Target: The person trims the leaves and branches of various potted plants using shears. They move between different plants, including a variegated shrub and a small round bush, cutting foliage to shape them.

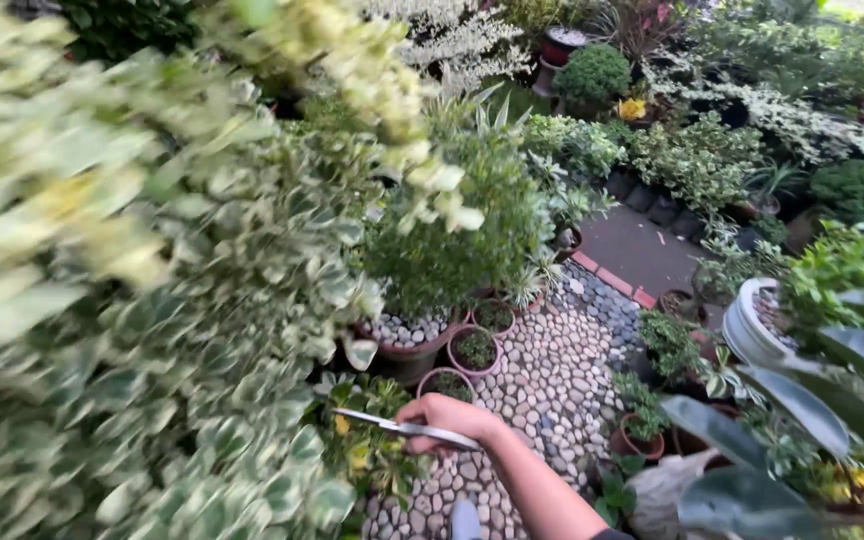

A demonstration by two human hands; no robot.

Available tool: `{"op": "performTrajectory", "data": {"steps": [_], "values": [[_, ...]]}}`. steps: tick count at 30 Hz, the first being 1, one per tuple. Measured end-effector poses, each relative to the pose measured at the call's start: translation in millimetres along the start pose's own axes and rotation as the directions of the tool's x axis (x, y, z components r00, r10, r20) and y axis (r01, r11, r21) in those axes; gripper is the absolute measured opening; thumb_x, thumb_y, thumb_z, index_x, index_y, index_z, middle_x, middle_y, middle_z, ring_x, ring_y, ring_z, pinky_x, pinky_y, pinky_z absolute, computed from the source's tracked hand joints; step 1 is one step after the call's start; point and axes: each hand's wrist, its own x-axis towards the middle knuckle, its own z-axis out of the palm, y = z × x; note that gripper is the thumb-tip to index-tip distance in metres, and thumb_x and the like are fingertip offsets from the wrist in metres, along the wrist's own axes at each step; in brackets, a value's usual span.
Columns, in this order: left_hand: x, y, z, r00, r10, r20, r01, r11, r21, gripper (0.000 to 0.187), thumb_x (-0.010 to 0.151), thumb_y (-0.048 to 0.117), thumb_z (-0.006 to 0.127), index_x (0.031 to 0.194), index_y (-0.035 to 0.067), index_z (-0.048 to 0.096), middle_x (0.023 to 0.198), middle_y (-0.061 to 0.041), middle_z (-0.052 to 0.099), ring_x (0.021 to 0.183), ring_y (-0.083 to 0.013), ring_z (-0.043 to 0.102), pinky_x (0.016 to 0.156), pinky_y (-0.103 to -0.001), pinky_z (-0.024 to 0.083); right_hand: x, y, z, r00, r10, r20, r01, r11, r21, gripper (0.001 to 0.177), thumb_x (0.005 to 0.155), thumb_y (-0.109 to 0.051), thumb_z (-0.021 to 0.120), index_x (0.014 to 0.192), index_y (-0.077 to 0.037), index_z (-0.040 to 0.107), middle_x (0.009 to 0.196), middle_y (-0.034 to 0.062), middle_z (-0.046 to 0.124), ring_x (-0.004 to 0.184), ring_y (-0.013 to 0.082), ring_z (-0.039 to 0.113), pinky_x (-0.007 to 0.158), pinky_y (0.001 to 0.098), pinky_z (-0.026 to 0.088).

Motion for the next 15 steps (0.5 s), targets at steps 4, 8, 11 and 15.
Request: {"op": "performTrajectory", "data": {"steps": [4, 8, 11, 15], "values": [[106, 147, 76, 0.998, 0.051, -0.023, -0.053, 0.993, -0.110, 0.021, 0.076, 0.002, 0.078, 0.096, 0.008, 0.079, 0.086, -0.009, 0.073, 0.076, -0.0206, 0.073, 0.067, -0.034, 0.058, -38, 10, -95, 0.990, -0.043, -0.134, 0.050, 0.998, 0.046, 0.027, 0.084, -0.013, 0.074, 0.109, -0.004, 0.070, 0.070, -0.0024, 0.064, 0.049, 0.0039, 0.056, 0.043, 0.0202, 0.045], [227, 319, 72, 0.993, 0.100, -0.063, -0.112, 0.964, -0.241, 0.022, 0.074, 0.000, 0.079, 0.095, 0.008, 0.079, 0.082, -0.007, 0.072, 0.073, -0.0181, 0.073, 0.065, -0.031, 0.058, -58, 14, -167, 0.951, -0.127, -0.281, 0.185, 0.964, 0.191, 0.022, 0.088, -0.014, 0.074, 0.103, 0.001, 0.069, 0.068, 0.0005, 0.064, 0.048, 0.0060, 0.057, 0.043, 0.0212, 0.047], [309, 362, 90, 0.987, 0.107, -0.123, -0.144, 0.925, -0.352, 0.013, 0.085, -0.001, 0.074, 0.097, 0.004, 0.073, 0.091, -0.007, 0.072, 0.083, -0.0181, 0.072, 0.074, -0.031, 0.058, -65, -13, -194, 0.906, -0.130, -0.402, 0.276, 0.903, 0.329, 0.020, 0.088, -0.014, 0.072, 0.100, 0.001, 0.068, 0.063, 0.0023, 0.062, 0.044, 0.0085, 0.058, 0.040, 0.0222, 0.047], [411, 365, 138, 0.994, -0.008, -0.106, -0.033, 0.924, -0.381, 0.006, 0.090, 0.002, 0.074, 0.096, 0.004, 0.076, 0.090, -0.005, 0.072, 0.075, -0.0152, 0.067, 0.063, -0.028, 0.054, -59, -36, -223, 0.878, -0.107, -0.467, 0.323, 0.852, 0.413, 0.020, 0.089, -0.016, 0.072, 0.099, 0.001, 0.067, 0.061, 0.0036, 0.062, 0.042, 0.0097, 0.057, 0.039, 0.0222, 0.046]]}}
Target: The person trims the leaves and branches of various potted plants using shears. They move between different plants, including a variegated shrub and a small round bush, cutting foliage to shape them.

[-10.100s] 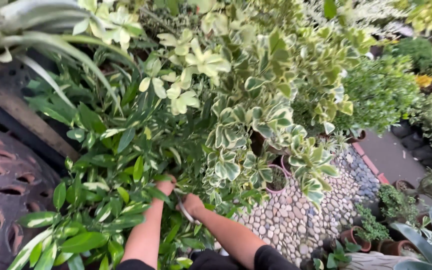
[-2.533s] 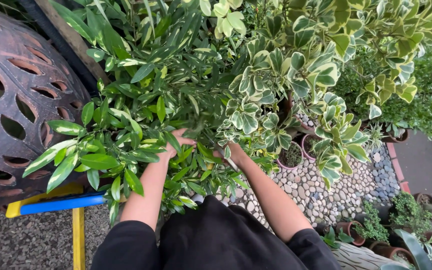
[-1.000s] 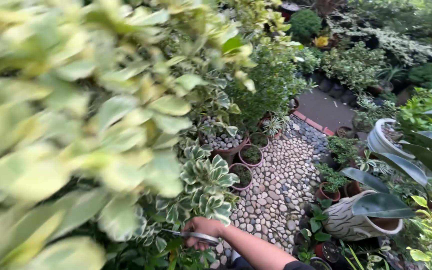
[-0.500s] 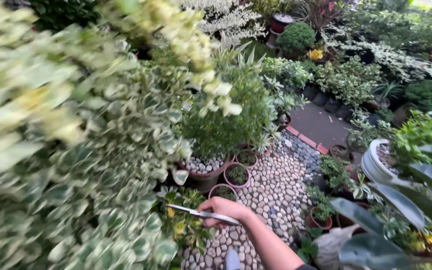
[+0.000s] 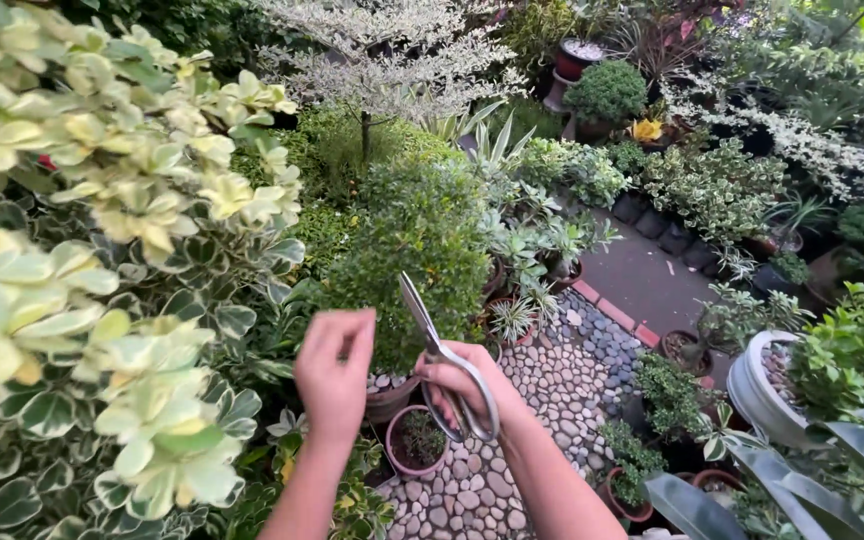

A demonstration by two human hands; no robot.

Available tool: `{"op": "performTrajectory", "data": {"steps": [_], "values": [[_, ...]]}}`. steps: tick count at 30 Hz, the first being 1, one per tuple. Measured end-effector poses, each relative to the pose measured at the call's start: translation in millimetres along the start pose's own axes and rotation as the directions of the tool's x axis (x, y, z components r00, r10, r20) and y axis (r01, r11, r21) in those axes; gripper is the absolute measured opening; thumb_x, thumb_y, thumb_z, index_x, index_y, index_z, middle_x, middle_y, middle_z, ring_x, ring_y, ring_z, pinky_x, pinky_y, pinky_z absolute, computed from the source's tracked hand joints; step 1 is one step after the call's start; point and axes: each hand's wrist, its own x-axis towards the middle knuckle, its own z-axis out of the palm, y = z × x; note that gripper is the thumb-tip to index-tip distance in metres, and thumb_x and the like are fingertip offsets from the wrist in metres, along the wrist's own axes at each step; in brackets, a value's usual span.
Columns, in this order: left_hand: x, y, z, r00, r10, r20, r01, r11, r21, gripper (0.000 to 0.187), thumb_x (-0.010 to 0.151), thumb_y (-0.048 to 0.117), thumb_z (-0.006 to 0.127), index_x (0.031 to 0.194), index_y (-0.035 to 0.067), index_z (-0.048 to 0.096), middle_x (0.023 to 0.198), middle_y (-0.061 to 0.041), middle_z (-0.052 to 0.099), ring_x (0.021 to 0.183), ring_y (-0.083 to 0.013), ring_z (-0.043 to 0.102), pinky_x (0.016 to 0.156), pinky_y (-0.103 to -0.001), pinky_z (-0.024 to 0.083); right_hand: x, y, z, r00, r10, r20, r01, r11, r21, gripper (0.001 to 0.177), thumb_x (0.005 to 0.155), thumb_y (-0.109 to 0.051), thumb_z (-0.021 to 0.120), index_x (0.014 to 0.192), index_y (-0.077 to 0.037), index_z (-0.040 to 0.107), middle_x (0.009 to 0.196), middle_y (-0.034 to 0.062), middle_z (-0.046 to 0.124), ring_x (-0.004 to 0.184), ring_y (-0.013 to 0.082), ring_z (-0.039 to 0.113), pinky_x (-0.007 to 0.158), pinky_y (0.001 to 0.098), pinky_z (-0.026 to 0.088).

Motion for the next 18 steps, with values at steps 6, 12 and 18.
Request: {"op": "performTrajectory", "data": {"steps": [6, 12, 18], "values": [[92, -40, 59, 0.993, -0.074, 0.091, 0.096, 0.959, -0.265, 0.026, 0.088, 0.005, 0.073, 0.114, 0.007, 0.071, 0.112, -0.005, 0.065, 0.096, -0.0132, 0.066, 0.074, -0.027, 0.060, 19, -2, -7, 0.997, 0.012, -0.075, -0.001, 0.989, 0.147, 0.021, 0.092, -0.016, 0.070, 0.099, 0.004, 0.066, 0.060, 0.0058, 0.062, 0.041, 0.0116, 0.057, 0.038, 0.0232, 0.047], [90, -117, 62, 0.958, 0.002, 0.288, -0.054, 0.984, 0.171, 0.018, 0.093, 0.020, 0.076, 0.109, 0.013, 0.077, 0.115, -0.006, 0.075, 0.110, -0.0279, 0.068, 0.098, -0.039, 0.054, 27, 11, -20, 0.977, 0.034, -0.211, 0.002, 0.986, 0.169, 0.025, 0.091, -0.019, 0.066, 0.102, 0.004, 0.066, 0.060, 0.0062, 0.061, 0.040, 0.0125, 0.057, 0.035, 0.0248, 0.046], [69, -159, 25, 0.961, 0.121, 0.248, -0.189, 0.943, 0.275, 0.042, 0.083, 0.025, 0.080, 0.120, 0.008, 0.072, 0.123, -0.016, 0.068, 0.111, -0.0363, 0.063, 0.093, -0.046, 0.051, 27, 15, -29, 0.963, 0.026, -0.269, 0.017, 0.987, 0.158, 0.029, 0.091, -0.019, 0.067, 0.103, 0.007, 0.064, 0.061, 0.0080, 0.060, 0.043, 0.0137, 0.056, 0.035, 0.0256, 0.045]]}}
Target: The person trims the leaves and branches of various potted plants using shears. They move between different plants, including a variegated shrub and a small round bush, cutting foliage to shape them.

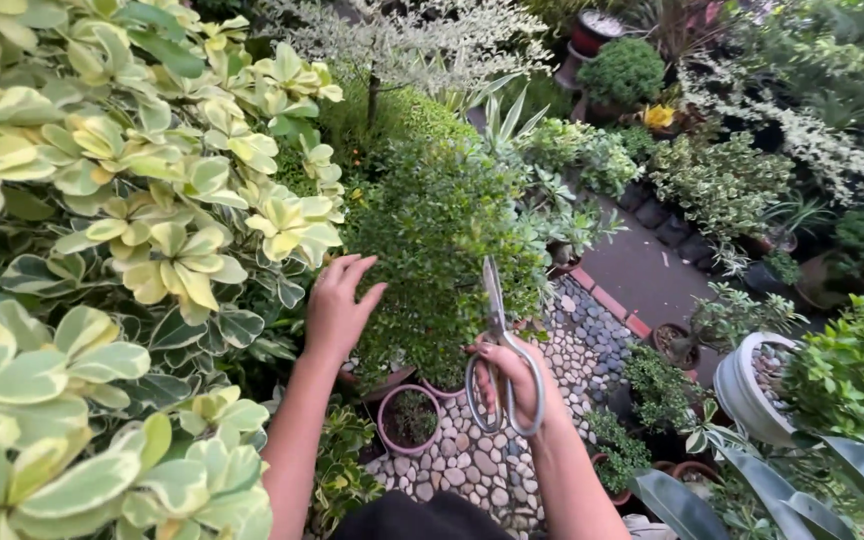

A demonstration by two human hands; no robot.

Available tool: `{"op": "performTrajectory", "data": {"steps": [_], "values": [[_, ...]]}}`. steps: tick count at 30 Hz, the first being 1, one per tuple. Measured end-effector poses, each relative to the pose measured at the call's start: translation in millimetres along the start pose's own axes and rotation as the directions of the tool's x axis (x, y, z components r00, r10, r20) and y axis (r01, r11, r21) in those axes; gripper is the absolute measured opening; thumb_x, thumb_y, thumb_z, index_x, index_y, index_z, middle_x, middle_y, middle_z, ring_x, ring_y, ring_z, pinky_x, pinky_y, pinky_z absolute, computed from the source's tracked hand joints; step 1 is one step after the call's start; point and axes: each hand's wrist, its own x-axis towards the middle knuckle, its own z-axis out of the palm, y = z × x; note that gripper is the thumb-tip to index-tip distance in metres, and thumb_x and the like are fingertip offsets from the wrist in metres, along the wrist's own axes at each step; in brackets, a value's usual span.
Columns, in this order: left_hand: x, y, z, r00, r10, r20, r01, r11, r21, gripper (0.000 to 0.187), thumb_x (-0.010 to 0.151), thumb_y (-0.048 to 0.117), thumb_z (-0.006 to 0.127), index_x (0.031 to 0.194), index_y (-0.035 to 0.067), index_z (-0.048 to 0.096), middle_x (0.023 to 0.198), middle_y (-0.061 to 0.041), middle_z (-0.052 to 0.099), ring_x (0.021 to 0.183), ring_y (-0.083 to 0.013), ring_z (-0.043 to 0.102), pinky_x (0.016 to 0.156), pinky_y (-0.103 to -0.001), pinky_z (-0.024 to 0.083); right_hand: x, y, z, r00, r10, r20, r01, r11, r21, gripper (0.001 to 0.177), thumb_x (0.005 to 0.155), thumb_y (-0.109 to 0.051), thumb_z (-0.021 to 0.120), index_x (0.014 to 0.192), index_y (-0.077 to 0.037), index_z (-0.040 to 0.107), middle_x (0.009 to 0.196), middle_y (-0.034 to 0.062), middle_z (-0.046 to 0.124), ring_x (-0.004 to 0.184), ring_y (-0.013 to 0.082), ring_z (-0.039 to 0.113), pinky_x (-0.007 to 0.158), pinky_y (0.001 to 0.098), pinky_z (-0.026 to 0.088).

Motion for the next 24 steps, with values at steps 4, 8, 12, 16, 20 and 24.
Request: {"op": "performTrajectory", "data": {"steps": [4, 8, 12, 16, 20, 24], "values": [[-15, -61, 7, 0.986, -0.165, 0.027, 0.163, 0.986, 0.043, 0.033, 0.092, 0.025, 0.076, 0.122, 0.012, 0.073, 0.121, -0.016, 0.070, 0.110, -0.0348, 0.065, 0.094, -0.045, 0.053, 6, 1, -4, 0.999, -0.010, -0.030, 0.011, 1.000, 0.010, 0.029, 0.091, -0.019, 0.067, 0.104, 0.006, 0.063, 0.061, 0.0076, 0.059, 0.043, 0.0135, 0.054, 0.035, 0.0255, 0.045], [-25, -78, 7, 0.921, -0.385, 0.055, 0.381, 0.922, 0.072, 0.027, 0.097, 0.025, 0.073, 0.122, 0.014, 0.074, 0.110, -0.016, 0.073, 0.101, -0.0322, 0.070, 0.089, -0.043, 0.056, 12, -1, -12, 0.999, -0.030, -0.041, 0.030, 1.000, -0.009, 0.029, 0.091, -0.019, 0.067, 0.104, 0.007, 0.063, 0.062, 0.0082, 0.060, 0.042, 0.0140, 0.054, 0.036, 0.0261, 0.045], [-11, -11, 6, 0.980, -0.177, -0.095, 0.192, 0.965, 0.180, 0.026, 0.094, 0.018, 0.073, 0.119, 0.011, 0.076, 0.107, -0.017, 0.072, 0.097, -0.0320, 0.069, 0.088, -0.044, 0.056, 8, -5, -12, 0.999, -0.013, -0.031, 0.012, 1.000, -0.017, 0.028, 0.089, -0.019, 0.068, 0.103, 0.005, 0.063, 0.061, 0.0071, 0.060, 0.041, 0.0135, 0.054, 0.035, 0.0259, 0.045], [-1, 62, 19, 0.941, 0.333, -0.066, -0.303, 0.910, 0.282, 0.015, 0.091, 0.004, 0.070, 0.105, 0.006, 0.075, 0.109, -0.011, 0.072, 0.107, -0.0292, 0.067, 0.095, -0.042, 0.054, -3, -4, -10, 0.990, 0.002, 0.144, 0.020, 0.989, -0.147, 0.025, 0.090, -0.018, 0.070, 0.100, 0.004, 0.066, 0.061, 0.0060, 0.062, 0.042, 0.0119, 0.057, 0.038, 0.0236, 0.047], [7, 34, 65, 0.975, 0.164, 0.150, -0.214, 0.870, 0.445, 0.017, 0.081, 0.008, 0.071, 0.092, 0.016, 0.080, 0.109, -0.011, 0.073, 0.105, -0.0264, 0.066, 0.090, -0.044, 0.050, -27, 1, -7, 0.963, 0.112, 0.245, -0.007, 0.920, -0.391, 0.020, 0.088, -0.015, 0.072, 0.098, 0.001, 0.068, 0.062, 0.0037, 0.064, 0.044, 0.0093, 0.058, 0.041, 0.0227, 0.048], [24, 35, 49, 0.987, 0.078, 0.143, -0.120, 0.940, 0.320, 0.010, 0.086, 0.018, 0.073, 0.091, 0.017, 0.082, 0.095, -0.009, 0.071, 0.097, -0.0286, 0.064, 0.088, -0.046, 0.046, -24, 29, -11, 0.937, 0.244, 0.251, -0.084, 0.853, -0.514, 0.018, 0.087, -0.015, 0.072, 0.097, -0.001, 0.067, 0.064, 0.0012, 0.064, 0.043, 0.0079, 0.056, 0.039, 0.0226, 0.045]]}}
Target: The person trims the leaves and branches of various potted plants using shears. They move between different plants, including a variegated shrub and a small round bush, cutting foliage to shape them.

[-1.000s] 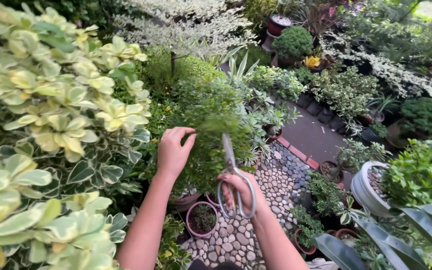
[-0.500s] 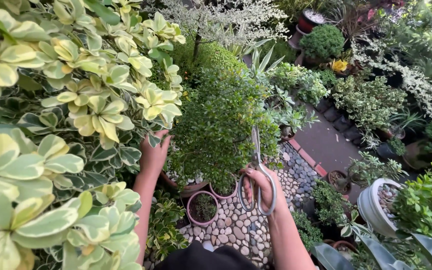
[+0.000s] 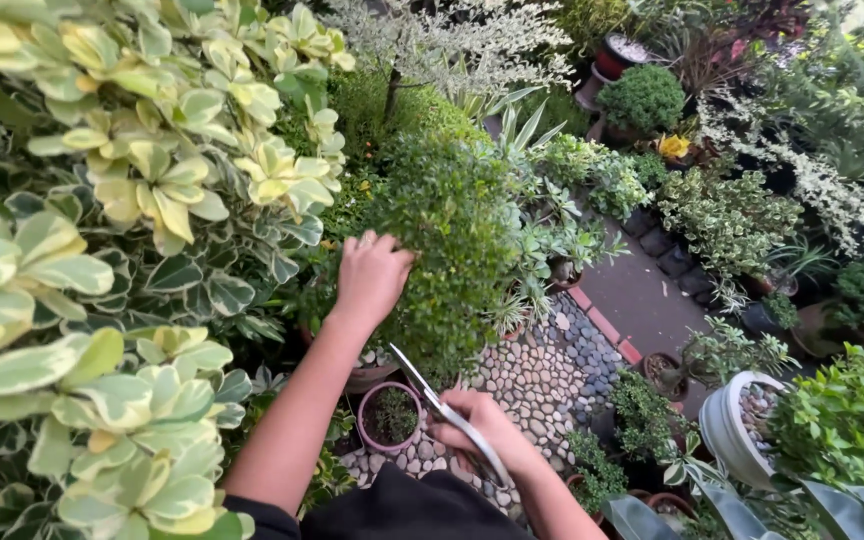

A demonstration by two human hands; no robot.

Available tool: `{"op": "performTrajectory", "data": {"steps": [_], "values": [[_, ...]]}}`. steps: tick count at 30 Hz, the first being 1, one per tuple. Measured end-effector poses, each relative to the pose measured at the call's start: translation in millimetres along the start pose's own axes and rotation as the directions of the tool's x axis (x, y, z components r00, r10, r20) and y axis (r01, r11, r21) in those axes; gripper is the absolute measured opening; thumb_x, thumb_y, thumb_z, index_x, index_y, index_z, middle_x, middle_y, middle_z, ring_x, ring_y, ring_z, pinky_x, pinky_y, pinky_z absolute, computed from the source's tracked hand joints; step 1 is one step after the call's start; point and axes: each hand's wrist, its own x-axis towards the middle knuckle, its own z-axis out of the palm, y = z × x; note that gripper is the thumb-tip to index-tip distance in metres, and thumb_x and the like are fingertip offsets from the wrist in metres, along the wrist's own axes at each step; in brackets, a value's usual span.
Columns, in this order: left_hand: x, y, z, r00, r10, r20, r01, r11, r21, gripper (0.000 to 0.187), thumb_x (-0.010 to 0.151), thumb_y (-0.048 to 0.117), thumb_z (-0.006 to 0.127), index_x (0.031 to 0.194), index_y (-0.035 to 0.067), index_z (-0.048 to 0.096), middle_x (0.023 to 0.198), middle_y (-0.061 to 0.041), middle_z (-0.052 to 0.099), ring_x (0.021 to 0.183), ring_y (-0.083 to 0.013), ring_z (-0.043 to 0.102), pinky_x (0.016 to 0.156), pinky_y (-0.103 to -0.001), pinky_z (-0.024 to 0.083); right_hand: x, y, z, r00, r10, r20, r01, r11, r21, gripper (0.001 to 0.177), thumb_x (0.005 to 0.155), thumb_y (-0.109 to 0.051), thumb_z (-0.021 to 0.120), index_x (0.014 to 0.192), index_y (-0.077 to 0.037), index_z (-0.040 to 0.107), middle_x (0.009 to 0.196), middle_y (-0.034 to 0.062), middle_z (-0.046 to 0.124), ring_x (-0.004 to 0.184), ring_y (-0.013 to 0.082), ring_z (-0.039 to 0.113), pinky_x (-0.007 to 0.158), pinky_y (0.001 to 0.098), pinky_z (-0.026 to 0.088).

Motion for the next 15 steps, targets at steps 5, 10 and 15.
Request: {"op": "performTrajectory", "data": {"steps": [5, 10, 15], "values": [[14, 22, -9, 0.995, -0.095, -0.030, 0.097, 0.993, 0.072, 0.015, 0.078, 0.029, 0.079, 0.087, 0.017, 0.082, 0.086, -0.006, 0.069, 0.096, -0.0292, 0.061, 0.085, -0.045, 0.042, 52, 11, 1, 0.973, 0.026, -0.229, 0.019, 0.981, 0.192, 0.020, 0.086, -0.022, 0.070, 0.091, -0.003, 0.067, 0.058, 0.0046, 0.063, 0.038, 0.0140, 0.056, 0.036, 0.0269, 0.046], [11, 28, -1, 0.982, -0.111, -0.156, 0.127, 0.987, 0.099, 0.007, 0.081, 0.019, 0.076, 0.087, 0.016, 0.078, 0.090, -0.005, 0.068, 0.098, -0.0283, 0.061, 0.087, -0.045, 0.043, 89, 11, -1, 0.965, 0.048, -0.258, 0.014, 0.972, 0.234, 0.037, 0.091, -0.029, 0.071, 0.074, 0.003, 0.066, 0.055, 0.0090, 0.064, 0.041, 0.0186, 0.060, 0.040, 0.0295, 0.052], [4, 28, -10, 0.975, -0.158, -0.156, 0.167, 0.985, 0.044, 0.011, 0.082, 0.018, 0.076, 0.092, 0.013, 0.073, 0.099, -0.005, 0.067, 0.100, -0.0287, 0.060, 0.089, -0.046, 0.043, 102, 20, 6, 0.973, 0.114, -0.199, -0.041, 0.940, 0.338, 0.039, 0.090, -0.032, 0.071, 0.073, 0.002, 0.066, 0.057, 0.0103, 0.063, 0.042, 0.0200, 0.061, 0.043, 0.0317, 0.053]]}}
